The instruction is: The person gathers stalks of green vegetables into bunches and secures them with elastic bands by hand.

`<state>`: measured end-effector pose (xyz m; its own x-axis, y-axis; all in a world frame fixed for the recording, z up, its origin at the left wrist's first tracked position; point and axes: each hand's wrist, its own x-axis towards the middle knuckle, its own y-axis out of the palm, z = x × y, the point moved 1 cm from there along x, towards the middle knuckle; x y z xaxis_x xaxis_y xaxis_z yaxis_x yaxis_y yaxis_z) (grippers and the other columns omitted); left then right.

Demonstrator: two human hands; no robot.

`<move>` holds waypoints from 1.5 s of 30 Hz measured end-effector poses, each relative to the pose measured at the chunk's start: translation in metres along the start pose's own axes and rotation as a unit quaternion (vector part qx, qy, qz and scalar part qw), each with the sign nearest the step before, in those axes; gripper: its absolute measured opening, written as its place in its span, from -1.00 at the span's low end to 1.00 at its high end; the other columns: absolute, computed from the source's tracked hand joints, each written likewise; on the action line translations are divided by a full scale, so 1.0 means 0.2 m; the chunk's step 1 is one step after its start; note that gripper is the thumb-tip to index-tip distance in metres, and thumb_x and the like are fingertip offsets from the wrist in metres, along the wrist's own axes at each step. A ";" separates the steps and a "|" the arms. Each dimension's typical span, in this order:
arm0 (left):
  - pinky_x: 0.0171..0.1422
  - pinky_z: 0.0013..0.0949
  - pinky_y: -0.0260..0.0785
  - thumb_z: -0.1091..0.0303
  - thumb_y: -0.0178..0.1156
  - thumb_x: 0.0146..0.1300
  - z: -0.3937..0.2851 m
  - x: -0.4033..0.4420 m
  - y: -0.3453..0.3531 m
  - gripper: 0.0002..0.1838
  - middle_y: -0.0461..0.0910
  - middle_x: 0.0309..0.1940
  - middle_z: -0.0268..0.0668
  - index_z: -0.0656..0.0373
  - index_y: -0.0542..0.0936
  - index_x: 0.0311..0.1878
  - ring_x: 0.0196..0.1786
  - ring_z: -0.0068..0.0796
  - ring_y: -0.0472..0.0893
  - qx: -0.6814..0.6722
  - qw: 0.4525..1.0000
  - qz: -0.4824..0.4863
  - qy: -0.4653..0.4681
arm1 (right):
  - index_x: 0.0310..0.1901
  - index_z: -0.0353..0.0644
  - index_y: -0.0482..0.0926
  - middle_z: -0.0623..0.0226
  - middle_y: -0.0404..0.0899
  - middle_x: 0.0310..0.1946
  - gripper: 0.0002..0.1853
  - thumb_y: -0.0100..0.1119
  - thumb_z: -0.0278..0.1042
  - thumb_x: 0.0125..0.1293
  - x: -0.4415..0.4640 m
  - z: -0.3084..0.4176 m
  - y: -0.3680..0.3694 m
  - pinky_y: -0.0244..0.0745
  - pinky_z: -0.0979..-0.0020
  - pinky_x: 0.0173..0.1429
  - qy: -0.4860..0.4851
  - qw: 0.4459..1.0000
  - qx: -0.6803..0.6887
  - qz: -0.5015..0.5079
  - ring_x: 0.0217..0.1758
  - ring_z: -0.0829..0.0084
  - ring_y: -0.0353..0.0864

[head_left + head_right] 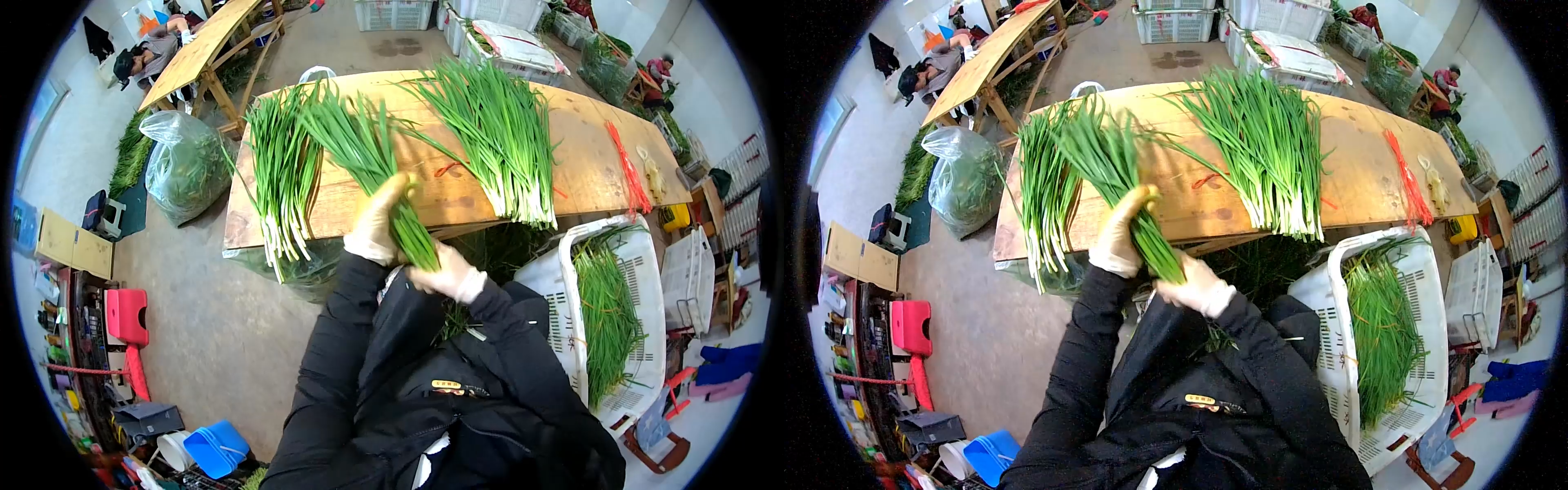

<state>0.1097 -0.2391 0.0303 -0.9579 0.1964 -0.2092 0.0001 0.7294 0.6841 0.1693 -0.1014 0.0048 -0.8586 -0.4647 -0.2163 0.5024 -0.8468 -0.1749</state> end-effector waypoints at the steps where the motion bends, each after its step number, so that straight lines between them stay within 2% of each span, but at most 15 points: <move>1: -0.28 -0.60 0.34 0.24 0.27 0.02 -0.09 0.01 0.05 -0.59 0.57 -0.26 -0.34 0.23 0.49 -0.08 -0.35 -0.61 0.51 0.052 0.995 0.017 0.089 | -0.08 -0.17 0.38 0.17 0.56 -0.46 -0.58 0.20 -0.26 0.01 0.07 0.00 0.01 0.51 0.34 -0.26 -0.066 0.953 -0.242 -0.173 -0.36 0.27 0.61; 5: -0.15 -0.52 0.38 0.39 0.33 -0.07 -0.41 0.04 0.23 -0.60 0.57 -0.29 -0.33 0.19 0.49 -0.10 -0.27 -0.53 0.54 0.182 0.932 0.085 0.302 | -0.08 -0.20 0.40 0.20 0.56 -0.34 -0.57 0.26 -0.27 0.01 0.40 0.12 0.00 0.44 0.44 -0.16 -0.216 0.946 -0.056 -0.236 -0.28 0.39 0.57; 10: 0.01 -0.41 0.38 0.55 0.31 -0.10 -0.44 0.18 0.18 -0.39 0.50 -0.12 -0.27 0.19 0.29 0.08 -0.12 -0.46 0.51 0.210 0.891 0.134 0.379 | -0.21 -0.24 0.46 0.33 0.56 -0.39 -0.71 0.25 -0.38 0.02 0.71 -0.15 0.04 0.42 0.51 -0.25 -0.125 0.970 0.143 -0.150 -0.38 0.58 0.49; 15: 0.34 -0.31 -0.02 -0.14 0.32 -0.15 -0.63 0.28 0.00 0.13 0.17 0.22 0.03 0.40 -0.07 0.27 0.29 -0.28 0.15 0.361 0.915 0.063 0.167 | -0.34 -0.24 0.50 0.31 0.53 -0.60 -0.80 0.24 -0.34 0.03 0.47 0.11 0.04 0.38 0.56 -0.40 0.070 0.994 0.084 -0.016 -0.57 0.53 0.47; 17: 0.36 -0.29 -0.12 -0.23 0.28 -0.16 -0.60 0.24 -0.06 0.20 0.08 0.28 -0.01 0.38 -0.14 0.30 0.33 -0.27 0.09 0.305 0.942 -0.014 0.140 | -0.33 -0.23 0.50 0.34 0.48 -0.63 -0.78 0.24 -0.28 0.06 0.40 0.06 0.04 0.44 0.48 -0.44 0.072 0.949 0.296 0.081 -0.60 0.51 0.46; 22: 0.18 -0.14 0.16 -0.22 0.05 0.09 -0.37 0.09 -0.34 -0.22 0.27 0.17 -0.05 0.19 0.23 0.21 0.15 -0.30 0.33 0.316 0.947 -0.056 -0.023 | -0.11 -0.34 0.43 0.51 0.33 -0.71 -0.66 0.14 -0.26 0.18 0.41 -0.08 0.01 0.41 0.52 -0.57 0.231 0.814 0.522 0.111 -0.69 0.66 0.34; 26: -0.10 -0.40 0.38 -0.08 0.20 0.05 -0.14 -0.08 -0.40 -0.41 0.55 -0.29 -0.23 0.20 0.41 -0.01 -0.28 -0.43 0.54 0.178 0.977 0.020 -0.112 | -0.18 -0.33 0.43 0.59 0.16 -0.74 -0.69 0.08 -0.22 0.23 0.37 -0.05 0.03 0.08 0.70 -0.74 0.216 0.792 0.544 0.171 -0.75 0.73 0.15; 30: -0.24 -0.42 0.35 -0.04 0.15 0.12 0.00 -0.14 -0.19 -0.57 0.53 -0.39 -0.31 0.12 0.44 -0.14 -0.36 -0.49 0.52 0.100 0.980 0.078 -0.152 | -0.26 -0.32 0.46 0.59 0.14 -0.78 -0.64 -0.01 -0.09 0.27 0.28 0.04 0.13 0.01 0.72 -0.76 0.199 0.811 0.503 0.224 -0.78 0.72 0.08; 32: -0.05 -0.37 0.40 0.11 0.03 0.23 0.04 -0.16 -0.07 -0.53 0.48 -0.17 -0.15 0.25 0.34 0.07 -0.13 -0.39 0.50 -0.181 0.972 0.098 -0.115 | -0.30 -0.35 0.47 0.50 0.28 -0.80 -0.49 -0.07 0.09 0.25 0.23 -0.01 0.17 0.10 0.70 -0.77 0.146 0.769 0.560 0.273 -0.81 0.65 0.23; 34: 0.01 -0.38 0.41 0.29 0.10 0.19 0.13 -0.10 -0.13 -0.52 0.48 -0.11 -0.14 0.22 0.29 0.16 0.04 -0.35 0.45 -0.266 0.940 0.180 -0.110 | -0.23 -0.38 0.47 0.33 0.46 -0.68 -0.36 -0.10 0.23 0.19 0.15 0.04 0.19 0.20 0.67 -0.77 0.139 0.793 0.587 0.083 -0.77 0.54 0.36; 36: 0.00 -0.36 0.42 0.38 0.14 0.16 0.16 -0.10 -0.13 -0.55 0.53 -0.20 -0.25 0.22 0.34 0.12 -0.08 -0.42 0.51 -0.259 0.950 0.129 -0.116 | -0.04 -0.34 0.39 0.11 0.53 -0.33 -0.18 -0.20 0.42 0.09 0.07 -0.03 0.10 0.44 0.58 -0.53 0.157 0.806 0.540 0.184 -0.51 0.48 0.53; 38: -0.02 -0.34 0.42 0.42 0.16 0.14 0.24 -0.05 -0.14 -0.65 0.54 -0.30 -0.35 0.20 0.43 0.02 -0.29 -0.49 0.56 -0.303 0.941 0.081 -0.125 | 0.03 -0.28 0.35 0.15 0.54 -0.23 -0.22 -0.16 0.39 0.11 -0.07 -0.07 0.03 0.50 0.55 -0.36 0.137 0.858 0.461 0.183 -0.37 0.49 0.55; 40: -0.01 -0.32 0.41 0.43 0.14 0.14 0.29 -0.02 -0.14 -0.65 0.53 -0.44 -0.34 0.28 0.42 0.01 -0.37 -0.52 0.54 -0.260 0.961 0.033 -0.093 | 0.06 -0.24 0.33 0.22 0.54 -0.21 -0.36 -0.02 0.20 0.17 -0.20 -0.11 -0.02 0.47 0.58 -0.33 0.087 0.981 0.174 -0.024 -0.36 0.54 0.55; 42: -0.02 -0.32 0.42 0.45 0.15 0.13 0.33 0.00 -0.14 -0.67 0.51 -0.46 -0.33 0.28 0.43 -0.01 -0.39 -0.50 0.53 -0.273 0.957 0.022 -0.096 | -0.10 -0.26 0.46 0.33 0.57 -0.35 -0.61 0.23 -0.20 0.10 -0.24 -0.12 0.00 0.42 0.63 -0.40 0.068 0.977 0.091 -0.181 -0.46 0.63 0.52; 45: -0.05 -0.32 0.43 0.43 0.17 0.12 0.36 0.01 -0.08 -0.68 0.50 -0.43 -0.33 0.28 0.45 -0.04 -0.42 -0.49 0.51 -0.273 0.960 -0.013 -0.064 | -0.28 -0.23 0.55 0.38 0.55 -0.58 -0.78 0.17 -0.26 0.15 -0.27 -0.08 0.03 0.40 0.62 -0.45 0.060 0.974 0.000 -0.217 -0.54 0.66 0.52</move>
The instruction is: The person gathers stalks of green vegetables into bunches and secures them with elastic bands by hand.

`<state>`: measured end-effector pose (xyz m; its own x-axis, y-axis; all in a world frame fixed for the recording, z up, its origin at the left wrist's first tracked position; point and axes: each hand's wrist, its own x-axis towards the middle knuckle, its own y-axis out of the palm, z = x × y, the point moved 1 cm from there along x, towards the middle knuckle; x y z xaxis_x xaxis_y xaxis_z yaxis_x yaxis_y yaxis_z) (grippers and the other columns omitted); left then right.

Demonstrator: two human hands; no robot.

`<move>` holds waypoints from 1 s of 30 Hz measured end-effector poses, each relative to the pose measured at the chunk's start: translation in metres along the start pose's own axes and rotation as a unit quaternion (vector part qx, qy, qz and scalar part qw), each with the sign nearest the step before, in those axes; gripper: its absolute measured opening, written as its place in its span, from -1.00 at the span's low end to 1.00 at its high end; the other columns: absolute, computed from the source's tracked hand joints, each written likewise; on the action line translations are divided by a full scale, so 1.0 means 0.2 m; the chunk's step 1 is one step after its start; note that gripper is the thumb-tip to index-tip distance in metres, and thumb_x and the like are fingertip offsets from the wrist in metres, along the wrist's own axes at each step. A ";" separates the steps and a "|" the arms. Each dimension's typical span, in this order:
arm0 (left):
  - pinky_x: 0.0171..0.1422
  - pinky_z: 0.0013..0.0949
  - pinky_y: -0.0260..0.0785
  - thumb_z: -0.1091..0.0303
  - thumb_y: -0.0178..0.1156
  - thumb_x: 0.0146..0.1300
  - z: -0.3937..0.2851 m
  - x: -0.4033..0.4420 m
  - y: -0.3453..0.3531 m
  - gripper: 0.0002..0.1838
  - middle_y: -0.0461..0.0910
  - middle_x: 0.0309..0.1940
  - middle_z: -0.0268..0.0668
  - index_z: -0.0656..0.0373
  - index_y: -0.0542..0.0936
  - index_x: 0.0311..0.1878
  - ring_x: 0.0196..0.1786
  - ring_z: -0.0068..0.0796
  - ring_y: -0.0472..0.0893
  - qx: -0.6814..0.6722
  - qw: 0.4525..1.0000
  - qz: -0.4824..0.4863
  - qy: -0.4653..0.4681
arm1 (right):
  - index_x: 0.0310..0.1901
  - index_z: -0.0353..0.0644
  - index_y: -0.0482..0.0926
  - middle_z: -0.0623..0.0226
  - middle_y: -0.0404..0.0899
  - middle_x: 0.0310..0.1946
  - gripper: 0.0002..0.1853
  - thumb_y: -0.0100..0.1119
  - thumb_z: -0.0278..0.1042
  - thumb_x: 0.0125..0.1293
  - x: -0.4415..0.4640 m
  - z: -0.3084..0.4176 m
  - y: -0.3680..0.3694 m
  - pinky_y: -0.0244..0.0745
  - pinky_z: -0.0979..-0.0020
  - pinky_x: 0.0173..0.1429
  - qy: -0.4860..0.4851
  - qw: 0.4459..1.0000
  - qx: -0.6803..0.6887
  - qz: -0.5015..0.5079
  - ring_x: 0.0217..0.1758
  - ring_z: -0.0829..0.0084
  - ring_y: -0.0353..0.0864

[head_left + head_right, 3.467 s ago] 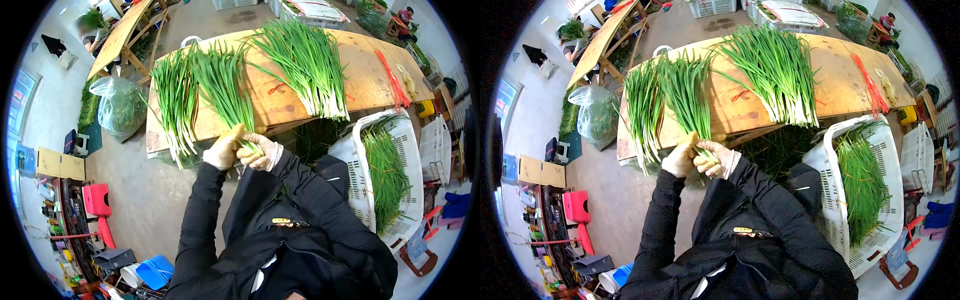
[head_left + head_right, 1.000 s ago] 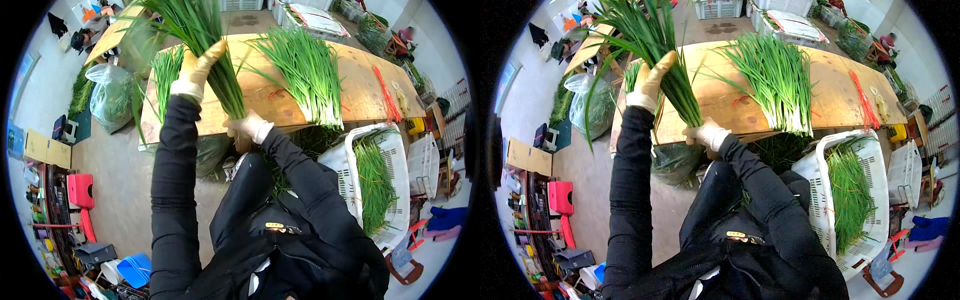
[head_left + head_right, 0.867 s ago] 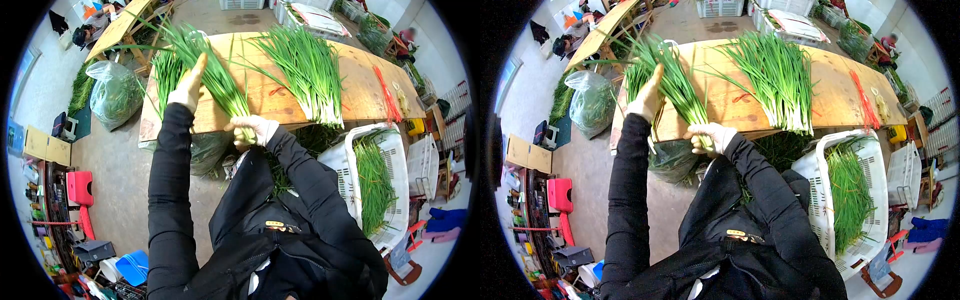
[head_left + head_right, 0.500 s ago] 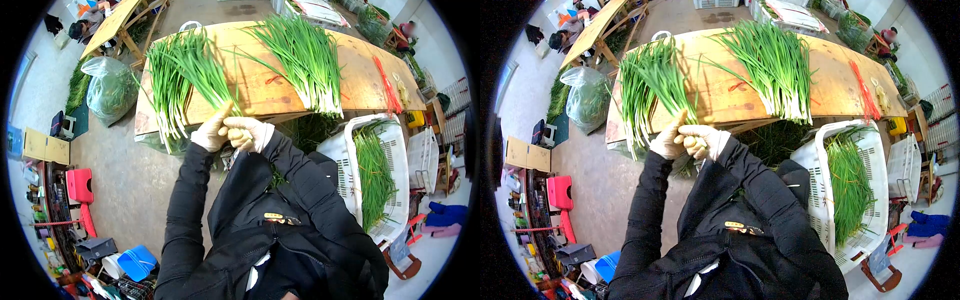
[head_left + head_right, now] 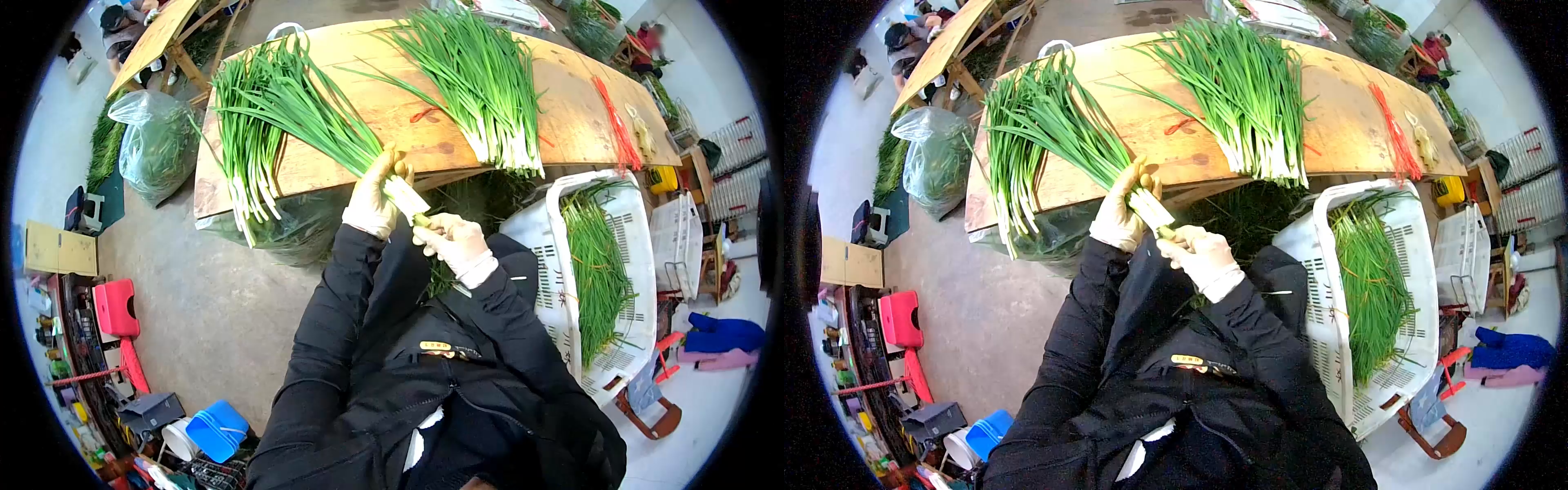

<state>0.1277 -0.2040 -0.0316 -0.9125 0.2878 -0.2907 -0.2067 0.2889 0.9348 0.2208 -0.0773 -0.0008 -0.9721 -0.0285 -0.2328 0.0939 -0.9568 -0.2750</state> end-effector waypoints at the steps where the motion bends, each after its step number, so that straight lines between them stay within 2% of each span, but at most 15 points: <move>1: -0.05 -0.32 0.43 0.43 0.17 0.12 0.01 -0.01 0.01 -0.68 0.50 -0.43 -0.33 0.28 0.45 -0.04 -0.42 -0.49 0.51 0.000 1.000 0.001 -0.003 | -0.28 -0.23 0.55 0.38 0.55 -0.58 -0.78 0.17 -0.26 0.15 -0.01 0.00 -0.01 0.40 0.62 -0.45 0.001 1.000 0.000 -0.003 -0.54 0.66 0.52; 3: -0.04 -0.29 0.43 0.38 0.18 0.13 0.00 -0.02 0.02 -0.67 0.52 -0.40 -0.32 0.29 0.45 -0.04 -0.39 -0.49 0.52 -0.006 1.000 0.005 -0.017 | -0.33 -0.20 0.54 0.33 0.51 -0.64 -0.80 0.06 -0.24 0.22 0.00 0.02 -0.02 0.40 0.56 -0.48 -0.113 0.980 -0.155 -0.046 -0.58 0.58 0.52; 4: 0.00 -0.21 0.42 0.34 0.15 0.16 -0.01 -0.01 -0.02 -0.61 0.53 -0.23 -0.23 0.30 0.40 0.03 -0.27 -0.43 0.54 -0.043 0.995 0.073 -0.052 | -0.38 -0.17 0.54 0.29 0.47 -0.68 -0.77 -0.01 -0.22 0.25 0.00 0.04 -0.02 0.38 0.49 -0.53 -0.185 0.962 -0.192 -0.065 -0.64 0.51 0.50; 5: 0.00 -0.21 0.42 0.34 0.15 0.16 -0.01 -0.01 -0.05 -0.61 0.53 -0.23 -0.23 0.30 0.40 0.03 -0.27 -0.43 0.54 -0.044 0.995 0.072 -0.051 | -0.38 -0.17 0.54 0.29 0.47 -0.68 -0.77 -0.01 -0.22 0.25 0.00 0.04 -0.04 0.38 0.49 -0.53 -0.185 0.962 -0.192 -0.064 -0.64 0.51 0.50; 7: 0.05 -0.15 0.39 0.35 0.12 0.17 -0.02 -0.02 -0.07 -0.55 0.48 -0.04 -0.16 0.31 0.33 0.10 -0.13 -0.37 0.53 0.004 0.995 0.089 -0.052 | -0.47 -0.22 0.53 0.43 0.52 -0.67 -0.73 -0.02 -0.23 0.26 0.02 0.06 -0.07 0.20 0.71 -0.63 -0.111 0.994 -0.011 0.017 -0.70 0.70 0.44; 8: 0.08 -0.22 0.38 0.41 0.10 0.17 -0.02 -0.02 -0.09 -0.48 0.37 0.09 -0.10 0.32 0.22 0.19 -0.04 -0.34 0.50 0.008 0.991 0.119 -0.054 | -0.50 -0.23 0.53 0.41 0.52 -0.68 -0.70 -0.04 -0.21 0.27 0.04 0.07 -0.09 0.15 0.71 -0.68 0.009 0.997 0.073 0.039 -0.75 0.70 0.40; 12: 0.07 -0.37 0.38 0.50 0.08 0.13 -0.04 -0.05 -0.07 -0.38 0.27 0.16 -0.04 0.30 0.09 0.26 0.01 -0.36 0.47 0.018 0.982 0.178 -0.053 | -0.52 -0.25 0.50 0.34 0.53 -0.68 -0.70 -0.06 -0.24 0.25 0.09 0.08 -0.14 0.11 0.69 -0.73 0.049 0.977 0.168 0.119 -0.79 0.68 0.36; 15: 0.07 -0.35 0.38 0.49 0.08 0.13 -0.07 -0.05 -0.10 -0.39 0.27 0.16 -0.05 0.30 0.11 0.25 0.00 -0.36 0.48 0.007 0.973 0.217 -0.079 | -0.53 -0.26 0.49 0.31 0.54 -0.67 -0.70 -0.06 -0.25 0.25 0.10 0.11 -0.15 0.12 0.67 -0.72 0.053 0.977 0.183 0.096 -0.81 0.67 0.33; 19: -0.02 -0.35 0.43 0.50 0.06 0.15 -0.08 -0.08 -0.07 -0.45 0.35 0.10 -0.06 0.29 0.18 0.22 -0.06 -0.36 0.51 0.043 0.983 0.159 -0.085 | -0.49 -0.25 0.50 0.33 0.54 -0.66 -0.66 -0.10 -0.15 0.25 0.13 0.09 -0.18 0.18 0.64 -0.68 0.017 0.982 0.152 0.108 -0.78 0.63 0.34; 21: -0.01 -0.27 0.40 0.53 0.13 0.09 -0.09 -0.09 -0.07 -0.53 0.47 -0.05 -0.13 0.30 0.33 0.12 -0.13 -0.38 0.51 0.037 0.987 0.118 -0.099 | -0.49 -0.25 0.50 0.34 0.53 -0.67 -0.57 -0.14 -0.05 0.29 0.13 0.12 -0.21 0.21 0.63 -0.66 0.032 0.990 0.013 0.134 -0.77 0.62 0.37; 22: -0.04 -0.28 0.42 0.53 0.14 0.09 -0.09 -0.07 -0.08 -0.56 0.50 -0.10 -0.15 0.31 0.36 0.08 -0.16 -0.39 0.52 0.057 0.986 0.113 -0.107 | -0.47 -0.24 0.50 0.35 0.53 -0.68 -0.52 -0.18 0.04 0.30 0.15 0.10 -0.23 0.24 0.62 -0.62 0.025 0.994 -0.071 0.078 -0.73 0.63 0.40; 25: -0.13 -0.32 0.46 0.53 0.15 0.09 -0.07 -0.04 -0.10 -0.68 0.54 -0.22 -0.19 0.34 0.45 -0.05 -0.23 -0.40 0.54 0.089 0.987 0.090 -0.101 | -0.33 -0.20 0.55 0.33 0.56 -0.52 -0.57 -0.04 0.07 0.22 0.19 0.13 -0.21 0.40 0.54 -0.31 -0.129 0.989 -0.075 0.001 -0.52 0.55 0.49; 27: -0.14 -0.32 0.46 0.53 0.16 0.08 -0.05 -0.04 -0.10 -0.72 0.54 -0.23 -0.20 0.34 0.46 -0.10 -0.22 -0.40 0.54 0.090 0.990 0.070 -0.086 | -0.29 -0.16 0.56 0.33 0.57 -0.46 -0.55 0.19 0.11 0.02 0.19 0.23 -0.15 0.42 0.45 -0.24 -0.057 0.981 -0.186 0.022 -0.44 0.49 0.53; 29: -0.16 -0.33 0.47 0.53 0.17 0.07 -0.05 -0.05 -0.10 -0.75 0.54 -0.25 -0.20 0.32 0.47 -0.14 -0.24 -0.40 0.55 0.108 0.988 0.081 -0.071 | -0.30 -0.23 0.55 0.28 0.58 -0.44 -0.64 0.21 -0.07 0.06 0.25 0.20 -0.14 0.42 0.50 -0.29 -0.054 0.962 -0.265 0.045 -0.44 0.51 0.54; 30: -0.14 -0.33 0.47 0.53 0.16 0.08 -0.06 -0.05 -0.10 -0.72 0.55 -0.27 -0.18 0.35 0.45 -0.10 -0.26 -0.37 0.56 0.104 0.987 0.096 -0.076 | -0.31 -0.26 0.55 0.31 0.58 -0.43 -0.71 0.19 -0.17 0.11 0.27 0.20 -0.14 0.40 0.56 -0.29 -0.026 0.987 -0.147 0.061 -0.45 0.57 0.52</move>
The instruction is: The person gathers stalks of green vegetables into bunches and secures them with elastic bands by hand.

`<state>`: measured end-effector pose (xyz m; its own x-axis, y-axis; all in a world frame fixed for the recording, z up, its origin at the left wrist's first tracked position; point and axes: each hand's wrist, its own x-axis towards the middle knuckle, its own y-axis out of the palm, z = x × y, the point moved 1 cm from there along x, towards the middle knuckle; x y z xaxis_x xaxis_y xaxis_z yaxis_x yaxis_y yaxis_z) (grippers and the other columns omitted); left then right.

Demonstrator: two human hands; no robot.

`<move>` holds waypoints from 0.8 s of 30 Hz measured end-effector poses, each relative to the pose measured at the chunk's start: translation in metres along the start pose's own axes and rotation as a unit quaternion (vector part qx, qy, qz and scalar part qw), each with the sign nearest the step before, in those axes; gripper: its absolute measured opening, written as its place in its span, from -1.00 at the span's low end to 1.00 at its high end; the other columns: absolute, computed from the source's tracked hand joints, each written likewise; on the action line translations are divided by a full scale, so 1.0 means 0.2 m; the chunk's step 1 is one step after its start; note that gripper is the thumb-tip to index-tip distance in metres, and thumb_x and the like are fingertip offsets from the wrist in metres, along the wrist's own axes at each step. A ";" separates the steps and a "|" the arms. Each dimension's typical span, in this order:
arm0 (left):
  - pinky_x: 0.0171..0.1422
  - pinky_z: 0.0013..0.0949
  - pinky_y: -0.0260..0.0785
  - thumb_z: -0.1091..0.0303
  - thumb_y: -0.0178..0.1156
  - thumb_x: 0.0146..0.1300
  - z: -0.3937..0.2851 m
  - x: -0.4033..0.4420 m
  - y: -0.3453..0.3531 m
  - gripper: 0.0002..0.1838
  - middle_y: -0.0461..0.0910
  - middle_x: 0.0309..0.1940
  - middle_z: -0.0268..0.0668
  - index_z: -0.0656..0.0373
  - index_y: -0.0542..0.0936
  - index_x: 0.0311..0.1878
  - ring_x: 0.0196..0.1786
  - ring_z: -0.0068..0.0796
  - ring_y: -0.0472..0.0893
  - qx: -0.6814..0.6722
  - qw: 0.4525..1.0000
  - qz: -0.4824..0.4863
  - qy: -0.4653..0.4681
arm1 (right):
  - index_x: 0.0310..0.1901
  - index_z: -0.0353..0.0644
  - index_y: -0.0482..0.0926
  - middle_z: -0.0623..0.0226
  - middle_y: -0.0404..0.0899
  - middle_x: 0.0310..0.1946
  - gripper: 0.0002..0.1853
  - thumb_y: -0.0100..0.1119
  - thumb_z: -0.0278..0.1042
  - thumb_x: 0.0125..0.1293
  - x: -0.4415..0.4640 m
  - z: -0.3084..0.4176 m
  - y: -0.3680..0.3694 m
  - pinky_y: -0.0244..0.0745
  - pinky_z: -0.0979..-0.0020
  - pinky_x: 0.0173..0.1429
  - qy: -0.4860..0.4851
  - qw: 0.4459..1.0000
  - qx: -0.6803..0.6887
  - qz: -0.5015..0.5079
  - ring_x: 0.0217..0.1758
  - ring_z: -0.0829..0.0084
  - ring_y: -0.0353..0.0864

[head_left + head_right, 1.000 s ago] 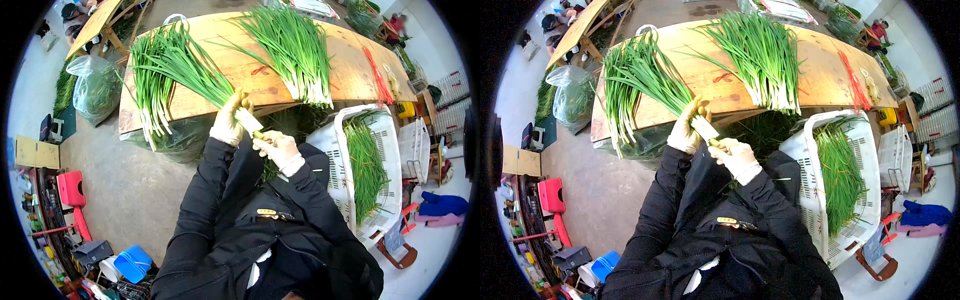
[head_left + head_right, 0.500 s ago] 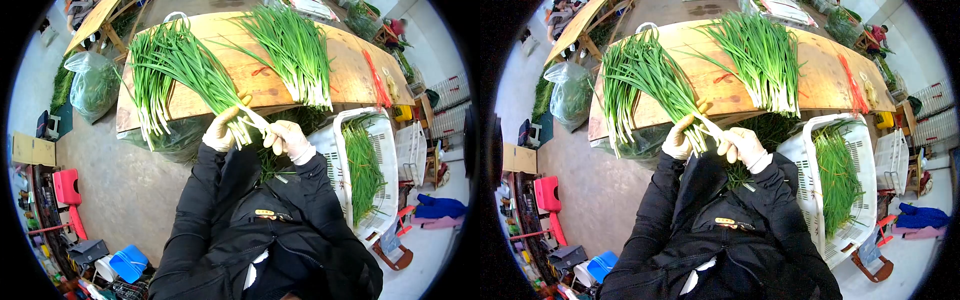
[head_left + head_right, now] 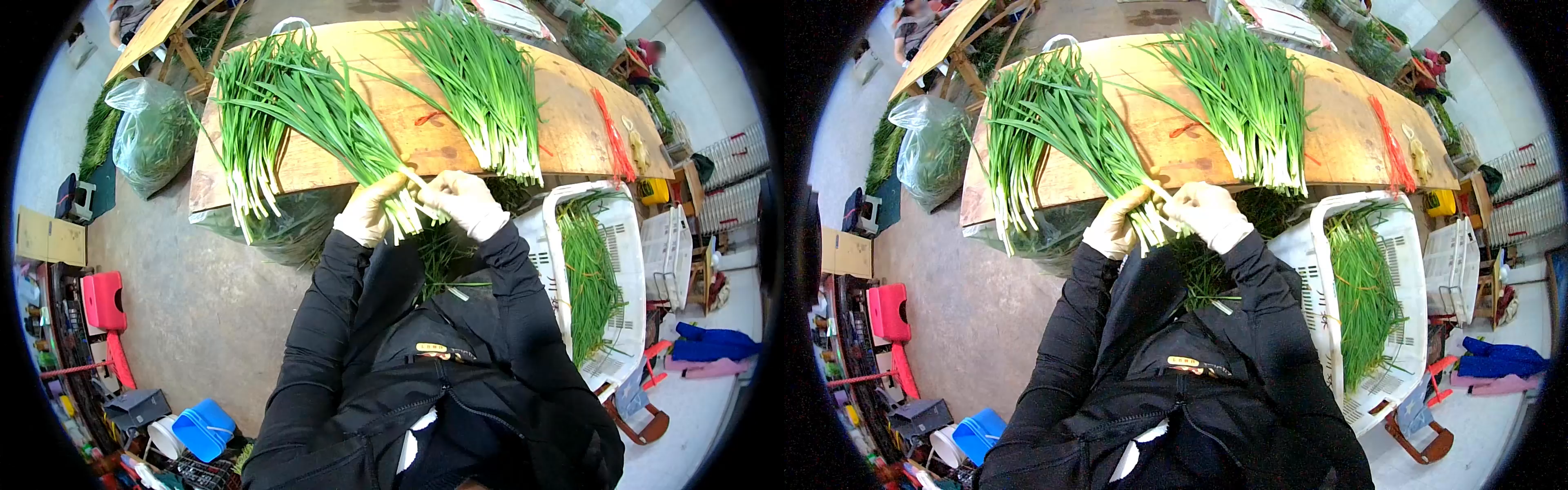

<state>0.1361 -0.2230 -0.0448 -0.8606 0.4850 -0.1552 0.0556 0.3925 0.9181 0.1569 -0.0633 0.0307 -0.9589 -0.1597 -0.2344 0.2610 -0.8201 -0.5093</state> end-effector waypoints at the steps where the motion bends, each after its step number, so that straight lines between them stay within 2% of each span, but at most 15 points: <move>1: -0.12 -0.33 0.48 0.53 0.14 0.09 -0.01 0.00 0.00 -0.69 0.55 -0.28 -0.17 0.38 0.43 -0.06 -0.27 -0.35 0.56 -0.004 1.000 0.016 -0.002 | -0.31 -0.29 0.54 0.34 0.58 -0.42 -0.78 0.16 -0.28 0.16 0.02 -0.01 -0.01 0.38 0.62 -0.30 0.018 0.992 0.121 0.015 -0.45 0.63 0.49; 2: -0.15 -0.38 0.48 0.55 0.14 0.09 -0.02 -0.01 -0.01 -0.69 0.56 -0.31 -0.18 0.37 0.44 -0.07 -0.33 -0.39 0.57 0.025 0.999 -0.023 -0.015 | -0.28 -0.35 0.52 0.28 0.60 -0.40 -0.80 0.11 -0.35 0.19 0.04 -0.04 -0.02 0.40 0.63 -0.29 0.003 0.975 0.222 0.003 -0.44 0.62 0.52; 5: -0.19 -0.44 0.48 0.55 0.15 0.07 -0.05 -0.05 -0.01 -0.70 0.56 -0.29 -0.21 0.35 0.45 -0.07 -0.34 -0.43 0.56 0.020 0.999 0.006 -0.024 | -0.23 -0.37 0.50 0.23 0.60 -0.35 -0.76 0.03 -0.32 0.25 0.11 -0.15 -0.15 0.40 0.70 -0.42 -0.047 0.951 0.306 0.010 -0.43 0.63 0.54; 6: -0.23 -0.43 0.47 0.55 0.15 0.07 -0.08 -0.08 0.01 -0.67 0.55 -0.30 -0.24 0.33 0.43 -0.05 -0.36 -0.44 0.55 0.029 0.999 -0.008 -0.038 | -0.18 -0.37 0.49 0.24 0.60 -0.37 -0.75 -0.01 -0.33 0.27 0.11 -0.16 -0.19 0.37 0.74 -0.49 -0.036 0.933 0.356 -0.042 -0.48 0.67 0.52; 7: -0.24 -0.42 0.45 0.56 0.11 0.09 -0.08 -0.08 -0.04 -0.66 0.54 -0.30 -0.25 0.30 0.41 -0.01 -0.36 -0.45 0.53 0.031 0.999 0.007 -0.031 | -0.10 -0.42 0.44 0.36 0.55 -0.47 -0.71 -0.03 -0.34 0.28 0.10 -0.17 -0.27 0.36 0.74 -0.52 -0.041 0.899 0.436 0.025 -0.55 0.71 0.45; 9: -0.23 -0.46 0.49 0.61 0.12 0.05 -0.10 -0.09 -0.08 -0.59 0.56 -0.29 -0.18 0.33 0.38 0.04 -0.36 -0.45 0.57 -0.083 0.995 0.015 -0.049 | -0.04 -0.46 0.37 0.49 0.42 -0.56 -0.64 -0.01 -0.31 0.27 0.10 -0.16 -0.38 0.34 0.74 -0.57 -0.020 0.821 0.570 -0.012 -0.61 0.72 0.37; 11: -0.20 -0.47 0.48 0.61 0.10 0.06 -0.10 -0.07 -0.06 -0.57 0.54 -0.25 -0.19 0.31 0.35 0.07 -0.33 -0.44 0.56 -0.108 0.991 0.054 -0.052 | -0.02 -0.49 0.34 0.56 0.32 -0.58 -0.60 0.02 -0.29 0.25 0.08 -0.11 -0.42 0.32 0.74 -0.60 -0.027 0.787 0.611 -0.080 -0.63 0.73 0.33; 12: -0.19 -0.46 0.46 0.59 0.07 0.09 -0.09 -0.06 -0.02 -0.56 0.53 -0.22 -0.19 0.31 0.33 0.10 -0.31 -0.45 0.54 -0.081 0.996 0.020 -0.023 | -0.07 -0.45 0.39 0.52 0.41 -0.55 -0.65 0.04 -0.30 0.25 0.09 -0.10 -0.42 0.32 0.72 -0.60 -0.092 0.805 0.584 -0.046 -0.63 0.73 0.34; 13: -0.17 -0.44 0.45 0.56 0.05 0.12 -0.07 -0.05 0.01 -0.56 0.51 -0.19 -0.18 0.30 0.31 0.12 -0.29 -0.46 0.53 -0.053 0.998 -0.015 0.006 | -0.11 -0.39 0.43 0.45 0.49 -0.52 -0.69 0.04 -0.29 0.26 0.08 -0.01 -0.35 0.30 0.70 -0.60 -0.081 0.861 0.484 -0.131 -0.62 0.73 0.36; 14: -0.14 -0.46 0.45 0.57 0.04 0.12 -0.05 -0.03 0.01 -0.56 0.53 -0.20 -0.19 0.32 0.31 0.12 -0.26 -0.47 0.53 -0.045 0.999 0.020 0.011 | -0.15 -0.35 0.45 0.42 0.52 -0.51 -0.73 0.05 -0.30 0.25 0.11 -0.02 -0.31 0.28 0.70 -0.60 -0.124 0.882 0.426 -0.157 -0.61 0.72 0.37; 16: -0.13 -0.45 0.47 0.55 0.07 0.12 -0.01 0.02 -0.02 -0.57 0.52 -0.17 -0.19 0.34 0.31 0.11 -0.22 -0.46 0.54 -0.041 0.999 0.009 0.006 | -0.33 -0.26 0.41 0.32 0.55 -0.49 -0.92 0.01 -0.44 0.24 0.12 0.04 -0.23 0.31 0.67 -0.48 -0.158 0.906 0.306 -0.245 -0.56 0.66 0.42; 17: -0.13 -0.45 0.47 0.53 0.08 0.13 0.00 0.03 -0.04 -0.57 0.51 -0.16 -0.19 0.35 0.31 0.10 -0.22 -0.46 0.54 -0.047 0.999 -0.010 -0.007 | -0.31 -0.25 0.40 0.33 0.54 -0.49 -0.93 0.01 -0.45 0.25 0.12 0.07 -0.19 0.36 0.65 -0.43 -0.184 0.926 0.148 -0.295 -0.52 0.65 0.46; 19: -0.14 -0.42 0.48 0.48 0.09 0.15 0.01 0.03 0.00 -0.60 0.52 -0.19 -0.21 0.34 0.34 0.08 -0.24 -0.43 0.56 -0.025 0.999 -0.025 0.011 | -0.29 -0.22 0.41 0.35 0.53 -0.51 -0.94 0.02 -0.44 0.24 0.12 0.08 -0.13 0.39 0.62 -0.41 -0.236 0.912 0.091 -0.322 -0.48 0.63 0.48; 21: -0.14 -0.40 0.48 0.40 0.09 0.19 0.01 0.03 0.01 -0.65 0.55 -0.25 -0.25 0.32 0.39 0.04 -0.26 -0.43 0.56 -0.060 0.998 0.011 0.026 | -0.35 -0.16 0.42 0.35 0.52 -0.48 -0.94 0.09 -0.46 0.16 0.13 0.06 -0.09 0.42 0.55 -0.45 -0.262 0.925 0.116 -0.248 -0.49 0.63 0.50; 24: -0.11 -0.34 0.47 0.29 0.11 0.19 0.04 0.07 -0.07 -0.59 0.54 -0.20 -0.24 0.27 0.37 0.06 -0.21 -0.40 0.55 -0.050 0.998 0.010 0.023 | -0.37 -0.18 0.45 0.27 0.51 -0.48 -0.91 0.10 -0.38 0.15 0.04 0.05 0.06 0.42 0.48 -0.35 -0.169 0.974 -0.089 -0.124 -0.46 0.49 0.52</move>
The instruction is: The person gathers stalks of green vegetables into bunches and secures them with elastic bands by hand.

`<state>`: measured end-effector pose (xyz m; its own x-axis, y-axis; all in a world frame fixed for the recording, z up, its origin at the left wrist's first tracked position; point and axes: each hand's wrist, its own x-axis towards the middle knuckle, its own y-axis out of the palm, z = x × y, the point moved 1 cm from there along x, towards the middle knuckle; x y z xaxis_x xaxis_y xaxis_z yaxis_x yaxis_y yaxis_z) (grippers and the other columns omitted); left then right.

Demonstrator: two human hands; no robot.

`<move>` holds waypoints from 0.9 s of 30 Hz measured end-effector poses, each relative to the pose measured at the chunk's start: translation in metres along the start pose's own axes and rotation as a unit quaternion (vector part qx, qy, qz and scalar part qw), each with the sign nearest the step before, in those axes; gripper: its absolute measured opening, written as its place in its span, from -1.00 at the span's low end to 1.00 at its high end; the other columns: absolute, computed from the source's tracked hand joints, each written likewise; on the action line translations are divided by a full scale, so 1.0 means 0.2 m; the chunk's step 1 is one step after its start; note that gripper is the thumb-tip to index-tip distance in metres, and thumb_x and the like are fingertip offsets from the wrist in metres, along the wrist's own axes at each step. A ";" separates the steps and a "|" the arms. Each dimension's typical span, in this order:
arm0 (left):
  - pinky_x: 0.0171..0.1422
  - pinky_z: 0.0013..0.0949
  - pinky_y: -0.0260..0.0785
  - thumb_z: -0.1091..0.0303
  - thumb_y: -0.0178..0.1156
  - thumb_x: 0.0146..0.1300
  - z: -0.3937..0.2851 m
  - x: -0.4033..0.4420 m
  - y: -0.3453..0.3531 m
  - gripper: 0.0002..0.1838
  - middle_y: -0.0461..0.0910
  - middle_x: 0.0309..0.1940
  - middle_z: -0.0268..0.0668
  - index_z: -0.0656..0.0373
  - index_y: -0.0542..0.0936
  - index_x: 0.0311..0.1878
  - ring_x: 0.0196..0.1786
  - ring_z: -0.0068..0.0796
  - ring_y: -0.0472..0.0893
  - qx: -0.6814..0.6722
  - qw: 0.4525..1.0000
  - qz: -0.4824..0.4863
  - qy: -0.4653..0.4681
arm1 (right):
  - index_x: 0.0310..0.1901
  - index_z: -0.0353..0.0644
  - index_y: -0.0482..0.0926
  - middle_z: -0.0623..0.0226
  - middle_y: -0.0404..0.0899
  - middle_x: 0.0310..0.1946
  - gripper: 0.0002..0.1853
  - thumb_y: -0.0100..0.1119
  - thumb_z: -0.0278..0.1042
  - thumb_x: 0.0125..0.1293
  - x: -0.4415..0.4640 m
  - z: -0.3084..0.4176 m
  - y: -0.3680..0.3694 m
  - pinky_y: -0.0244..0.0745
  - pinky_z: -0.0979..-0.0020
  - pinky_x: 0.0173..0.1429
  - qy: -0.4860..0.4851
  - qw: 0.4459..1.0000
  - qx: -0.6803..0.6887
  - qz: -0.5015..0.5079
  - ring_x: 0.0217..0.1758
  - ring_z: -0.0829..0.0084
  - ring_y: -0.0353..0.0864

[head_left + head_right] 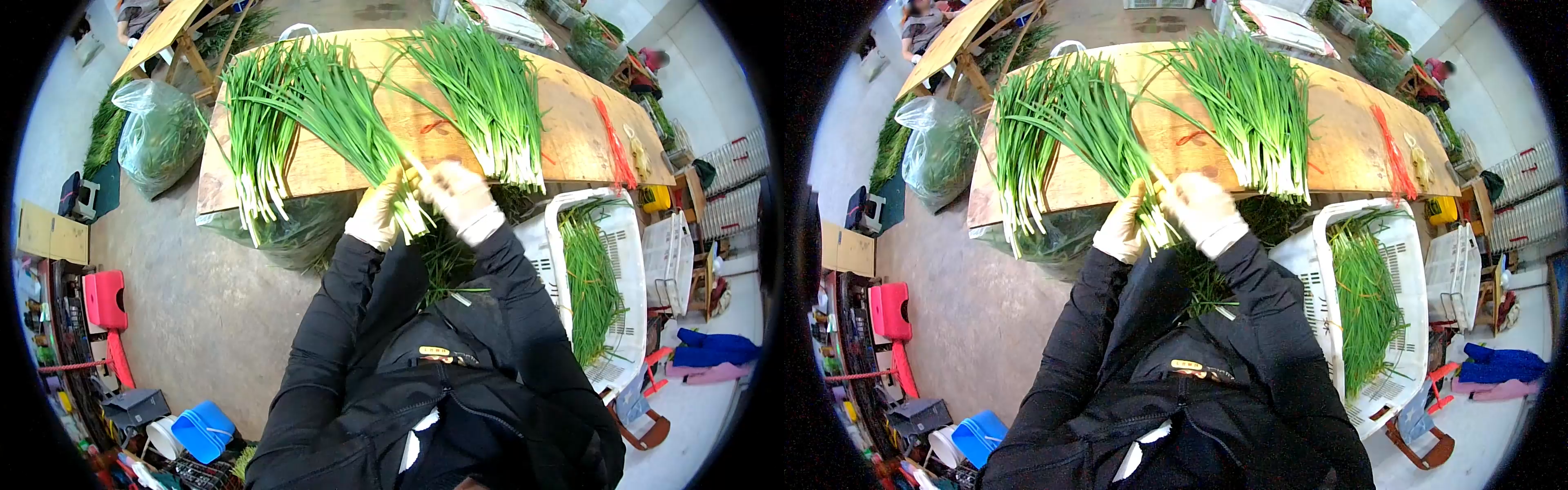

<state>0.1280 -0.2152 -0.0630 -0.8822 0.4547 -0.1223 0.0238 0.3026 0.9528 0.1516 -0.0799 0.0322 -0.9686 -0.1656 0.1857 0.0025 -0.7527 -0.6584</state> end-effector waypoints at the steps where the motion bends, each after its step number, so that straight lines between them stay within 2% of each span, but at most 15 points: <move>1: -0.09 -0.33 0.46 0.26 0.14 0.17 0.00 0.00 0.03 -0.57 0.54 -0.17 -0.24 0.26 0.37 0.06 -0.19 -0.39 0.55 0.011 1.000 0.009 0.004 | -0.35 -0.20 0.46 0.29 0.50 -0.49 -0.90 0.11 -0.38 0.15 -0.03 0.02 0.03 0.40 0.48 -0.33 -0.008 0.997 -0.069 0.025 -0.44 0.51 0.51; 3: -0.11 -0.36 0.45 0.30 0.18 0.14 0.01 -0.01 0.09 -0.60 0.55 -0.24 -0.25 0.26 0.40 0.01 -0.22 -0.38 0.54 0.011 0.998 -0.056 0.023 | -0.35 -0.19 0.47 0.21 0.45 -0.48 -0.83 0.10 -0.27 0.15 -0.08 0.03 0.10 0.38 0.37 -0.31 -0.092 0.988 -0.128 -0.009 -0.39 0.21 0.48; 7: -0.30 -0.50 0.38 0.46 0.16 0.11 0.01 -0.02 0.12 -0.70 0.50 -0.47 -0.37 0.25 0.46 -0.06 -0.41 -0.55 0.48 0.104 0.989 -0.103 0.033 | -0.33 -0.14 0.51 0.24 0.46 -0.45 -0.82 0.08 -0.22 0.16 -0.13 0.07 0.14 0.42 0.36 -0.31 -0.188 0.948 -0.256 0.023 -0.36 0.25 0.49; 9: -0.32 -0.52 0.39 0.45 0.20 0.06 0.00 -0.03 0.08 -0.71 0.52 -0.40 -0.36 0.19 0.46 -0.10 -0.42 -0.57 0.48 0.093 0.990 -0.109 0.005 | -0.27 -0.14 0.57 0.23 0.51 -0.43 -0.76 0.07 -0.15 0.20 -0.12 0.05 0.03 0.43 0.43 -0.26 -0.080 0.989 -0.071 0.100 -0.34 0.33 0.54; 10: -0.39 -0.56 0.37 0.45 0.16 0.08 0.00 -0.05 0.10 -0.69 0.51 -0.42 -0.37 0.20 0.44 -0.06 -0.46 -0.61 0.46 0.078 0.991 -0.110 -0.001 | -0.24 -0.18 0.60 0.25 0.55 -0.42 -0.64 0.04 -0.03 0.22 -0.11 0.06 -0.01 0.43 0.47 -0.17 -0.003 0.997 0.054 0.058 -0.32 0.38 0.56; 11: -0.33 -0.54 0.38 0.44 0.15 0.10 0.01 -0.04 0.07 -0.66 0.50 -0.40 -0.37 0.20 0.42 -0.02 -0.42 -0.58 0.47 0.085 0.995 -0.056 0.003 | -0.08 -0.26 0.50 0.20 0.54 -0.28 -0.50 0.02 0.06 0.21 -0.11 0.08 -0.06 0.42 0.50 -0.10 0.051 0.997 0.063 0.017 -0.21 0.40 0.53; 13: -0.26 -0.52 0.38 0.43 0.14 0.12 0.03 -0.05 0.13 -0.66 0.50 -0.39 -0.35 0.20 0.41 0.00 -0.36 -0.56 0.49 0.076 0.995 -0.068 0.023 | 0.08 -0.32 0.33 0.03 0.43 -0.07 -0.35 0.01 0.13 0.18 -0.10 0.03 0.02 0.38 0.44 0.01 0.062 0.994 0.084 0.027 -0.05 0.27 0.47; 14: -0.29 -0.49 0.43 0.45 0.13 0.12 0.04 -0.03 0.13 -0.70 0.53 -0.37 -0.35 0.20 0.48 -0.03 -0.31 -0.58 0.52 0.082 0.995 -0.048 0.042 | 0.22 -0.32 0.09 -0.09 0.30 0.04 -0.23 0.02 0.14 0.18 -0.10 0.01 0.06 0.31 0.36 0.09 0.035 0.994 -0.060 0.087 0.05 0.14 0.39; 15: -0.17 -0.51 0.40 0.45 0.13 0.12 0.07 -0.01 0.11 -0.69 0.53 -0.29 -0.34 0.21 0.48 -0.02 -0.23 -0.58 0.50 0.053 0.996 -0.060 0.038 | 0.25 -0.31 0.00 -0.09 0.31 0.03 -0.19 0.02 0.13 0.17 -0.14 -0.06 0.17 0.28 0.30 0.12 -0.015 0.996 -0.076 0.050 0.06 0.11 0.38; 17: -0.11 -0.54 0.37 0.44 0.13 0.12 0.05 -0.06 0.25 -0.69 0.54 -0.24 -0.32 0.22 0.49 -0.02 -0.21 -0.57 0.50 0.155 0.980 -0.107 0.070 | 0.27 -0.30 -0.08 -0.08 0.33 0.02 -0.20 0.06 0.01 0.19 -0.17 -0.04 0.22 0.30 0.32 0.10 0.002 1.000 0.015 0.013 0.06 0.16 0.40; 20: -0.11 -0.49 0.39 0.40 0.20 0.07 0.01 -0.05 0.26 -0.67 0.55 -0.24 -0.28 0.25 0.48 -0.07 -0.20 -0.51 0.52 0.244 0.962 -0.086 0.082 | 0.26 -0.31 -0.03 -0.09 0.30 0.07 -0.30 0.10 -0.29 0.18 -0.16 -0.01 0.18 0.30 0.35 0.11 0.143 0.979 0.078 0.123 0.12 0.10 0.36; 21: -0.14 -0.46 0.41 0.40 0.23 0.05 -0.02 -0.04 0.30 -0.67 0.56 -0.26 -0.24 0.28 0.47 -0.10 -0.23 -0.47 0.54 0.254 0.959 -0.087 0.094 | 0.27 -0.30 -0.01 -0.06 0.27 0.11 -0.31 0.10 -0.35 0.16 -0.19 -0.10 0.22 0.31 0.37 0.11 0.007 0.999 0.004 0.038 0.13 0.11 0.35; 22: -0.20 -0.48 0.39 0.36 0.24 0.04 -0.07 -0.02 0.35 -0.67 0.56 -0.30 -0.27 0.25 0.48 -0.12 -0.30 -0.50 0.54 0.239 0.958 -0.147 0.052 | 0.27 -0.29 -0.02 -0.04 0.26 0.12 -0.30 0.11 -0.37 0.16 -0.20 -0.10 0.20 0.31 0.37 0.12 -0.001 0.999 -0.013 0.034 0.13 0.12 0.35; 25: -0.32 -0.48 0.39 0.33 0.17 0.10 -0.18 0.16 0.43 -0.77 0.57 -0.36 -0.31 0.21 0.50 -0.19 -0.41 -0.50 0.53 0.130 0.989 -0.067 0.027 | 0.29 -0.25 -0.05 -0.03 0.24 0.14 -0.27 0.11 -0.38 0.15 -0.22 -0.10 0.10 0.30 0.38 0.14 -0.011 0.999 0.041 -0.008 0.15 0.13 0.33; 27: -0.33 -0.45 0.41 0.32 0.15 0.11 -0.20 0.34 0.51 -0.77 0.58 -0.37 -0.32 0.20 0.48 -0.18 -0.42 -0.50 0.53 0.201 0.978 -0.054 0.033 | 0.31 -0.16 -0.10 -0.03 0.24 0.15 -0.25 0.09 -0.41 0.15 -0.18 -0.08 -0.01 0.36 0.36 0.08 -0.035 0.996 0.045 -0.074 0.09 0.10 0.38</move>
<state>0.0517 -0.1866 0.0374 -0.9183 0.3498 -0.1854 0.0992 0.6567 0.7476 0.1831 -0.0612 0.0147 -0.9404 -0.0909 0.3276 -0.1129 -0.8254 -0.5532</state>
